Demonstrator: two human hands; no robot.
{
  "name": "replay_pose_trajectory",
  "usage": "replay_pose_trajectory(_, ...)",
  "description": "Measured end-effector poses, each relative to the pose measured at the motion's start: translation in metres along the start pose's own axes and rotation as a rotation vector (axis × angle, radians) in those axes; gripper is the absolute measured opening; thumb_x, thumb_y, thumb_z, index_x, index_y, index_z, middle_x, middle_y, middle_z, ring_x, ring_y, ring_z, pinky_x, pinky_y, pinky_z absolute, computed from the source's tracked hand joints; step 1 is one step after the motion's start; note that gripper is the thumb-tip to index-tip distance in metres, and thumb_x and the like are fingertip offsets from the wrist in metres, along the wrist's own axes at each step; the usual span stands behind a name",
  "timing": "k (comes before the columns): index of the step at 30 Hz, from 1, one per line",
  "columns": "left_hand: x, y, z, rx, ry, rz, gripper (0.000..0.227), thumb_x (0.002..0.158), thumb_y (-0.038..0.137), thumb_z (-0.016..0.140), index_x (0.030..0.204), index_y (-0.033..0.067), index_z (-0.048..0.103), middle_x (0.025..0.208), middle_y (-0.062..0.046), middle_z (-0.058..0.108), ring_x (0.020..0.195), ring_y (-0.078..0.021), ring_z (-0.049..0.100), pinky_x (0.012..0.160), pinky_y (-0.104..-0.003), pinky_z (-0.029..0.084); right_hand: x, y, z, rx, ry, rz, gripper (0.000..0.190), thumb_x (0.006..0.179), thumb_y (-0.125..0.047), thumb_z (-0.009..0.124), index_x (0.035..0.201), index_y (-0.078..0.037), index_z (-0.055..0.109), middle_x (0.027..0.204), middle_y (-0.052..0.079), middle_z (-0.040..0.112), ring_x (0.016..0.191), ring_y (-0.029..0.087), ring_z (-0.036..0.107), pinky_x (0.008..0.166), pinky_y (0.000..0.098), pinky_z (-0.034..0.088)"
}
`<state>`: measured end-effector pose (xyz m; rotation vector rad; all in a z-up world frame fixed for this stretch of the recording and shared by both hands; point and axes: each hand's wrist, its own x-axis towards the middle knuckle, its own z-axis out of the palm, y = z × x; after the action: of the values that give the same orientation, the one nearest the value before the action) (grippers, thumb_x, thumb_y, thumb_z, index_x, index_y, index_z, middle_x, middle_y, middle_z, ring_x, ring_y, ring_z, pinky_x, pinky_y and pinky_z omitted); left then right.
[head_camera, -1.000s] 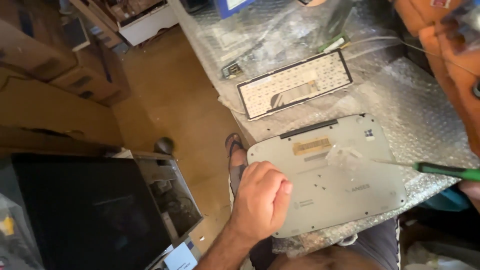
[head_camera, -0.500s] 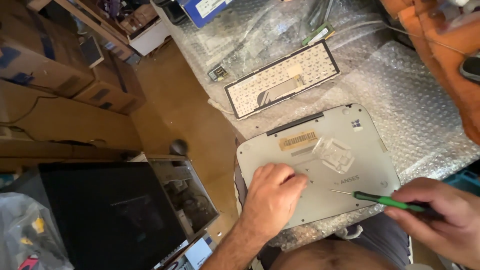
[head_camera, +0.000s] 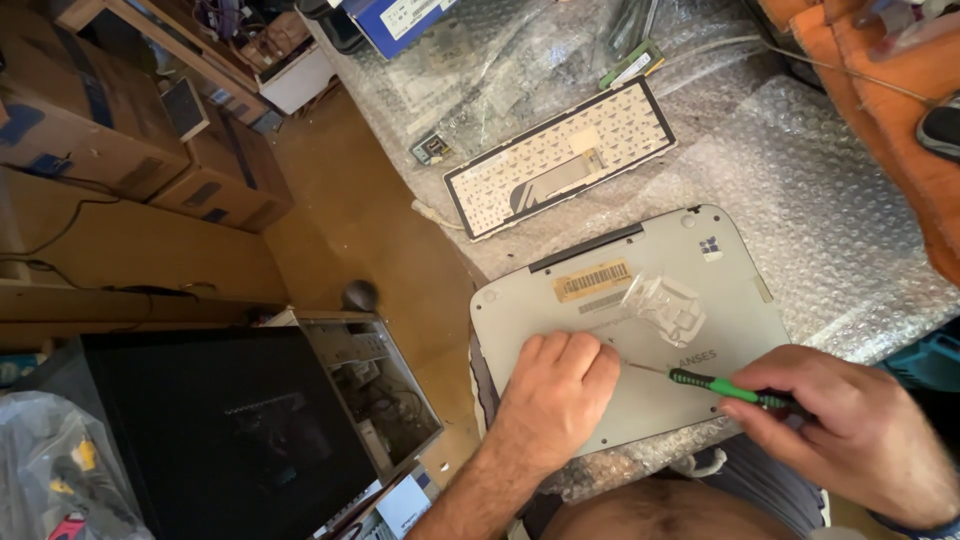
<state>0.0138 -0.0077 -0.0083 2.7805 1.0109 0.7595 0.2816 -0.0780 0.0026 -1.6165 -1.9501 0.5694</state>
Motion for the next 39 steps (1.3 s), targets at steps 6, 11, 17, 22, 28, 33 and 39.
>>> replay_pose_trajectory(6, 0.002, -0.004, -0.002, -0.043, 0.068, -0.017, 0.015, 0.091, -0.015, 0.066, 0.091, 0.0003, 0.064, 0.085, -0.01, 0.048, 0.071, -0.0248, 0.047, 0.066, -0.037, 0.044, 0.008, -0.003, -0.001, -0.015, 0.043, -0.06, 0.029, 0.078, -0.027, 0.081, 0.1, -0.012, 0.071, 0.091, 0.001, 0.076, 0.071, 0.014, 0.073, 0.065, 0.0281, 0.056)
replay_pose_trajectory(11, -0.006, -0.01, 0.009, -0.138, 0.072, -0.08, 0.016, 0.088, -0.009, 0.075, 0.093, 0.0005, 0.063, 0.088, -0.01, 0.055, 0.079, -0.0271, 0.055, 0.074, -0.041, 0.051, 0.015, -0.005, 0.009, -0.035, 0.075, -0.148, 0.032, 0.079, -0.028, 0.082, 0.104, -0.013, 0.069, 0.093, -0.001, 0.076, 0.077, 0.013, 0.074, 0.07, 0.0278, 0.058)
replay_pose_trajectory(17, -0.008, -0.014, 0.014, -0.204, 0.036, -0.156, 0.018, 0.088, -0.002, 0.08, 0.092, 0.0025, 0.063, 0.09, -0.008, 0.056, 0.082, -0.0275, 0.056, 0.078, -0.041, 0.051, 0.016, -0.005, 0.006, -0.05, 0.069, -0.121, 0.033, 0.078, -0.028, 0.082, 0.105, -0.013, 0.07, 0.095, 0.0, 0.076, 0.076, 0.014, 0.074, 0.07, 0.0289, 0.057)
replay_pose_trajectory(22, 0.0, -0.008, 0.01, -0.245, 0.043, -0.154, 0.018, 0.089, -0.003, 0.08, 0.092, 0.0026, 0.063, 0.09, -0.009, 0.057, 0.083, -0.0281, 0.057, 0.08, -0.041, 0.052, 0.014, -0.005, -0.002, -0.018, 0.094, -0.127, 0.032, 0.077, -0.028, 0.083, 0.101, -0.012, 0.071, 0.092, -0.001, 0.076, 0.075, 0.011, 0.074, 0.071, 0.0253, 0.057)
replay_pose_trajectory(28, 0.011, 0.007, 0.021, -0.215, -0.037, -0.116, 0.016, 0.092, 0.005, 0.081, 0.092, 0.0, 0.065, 0.09, -0.012, 0.065, 0.085, -0.0241, 0.064, 0.083, -0.042, 0.06, 0.012, 0.003, -0.028, 0.086, 0.13, -0.176, 0.031, 0.074, -0.023, 0.083, 0.097, -0.008, 0.068, 0.088, 0.006, 0.077, 0.068, 0.01, 0.076, 0.064, 0.0211, 0.061)
replay_pose_trajectory(33, 0.037, 0.028, 0.018, -0.026, 0.127, 0.018, 0.016, 0.086, -0.01, 0.081, 0.09, -0.002, 0.068, 0.081, -0.01, 0.058, 0.061, -0.015, 0.051, 0.05, -0.03, 0.047, 0.005, 0.02, -0.035, 0.122, 0.158, -0.001, 0.031, 0.076, -0.022, 0.079, 0.101, -0.006, 0.071, 0.083, 0.003, 0.074, 0.067, 0.013, 0.07, 0.065, 0.0251, 0.053)
replay_pose_trajectory(39, 0.045, 0.039, 0.035, 0.203, 0.131, -0.03, 0.007, 0.095, 0.009, 0.073, 0.094, 0.0018, 0.071, 0.075, -0.008, 0.059, 0.05, -0.0136, 0.05, 0.041, -0.03, 0.041, 0.011, 0.02, -0.03, 0.015, 0.214, -0.009, 0.025, 0.081, -0.021, 0.081, 0.101, -0.008, 0.072, 0.093, 0.003, 0.074, 0.071, 0.011, 0.068, 0.07, 0.0243, 0.052)
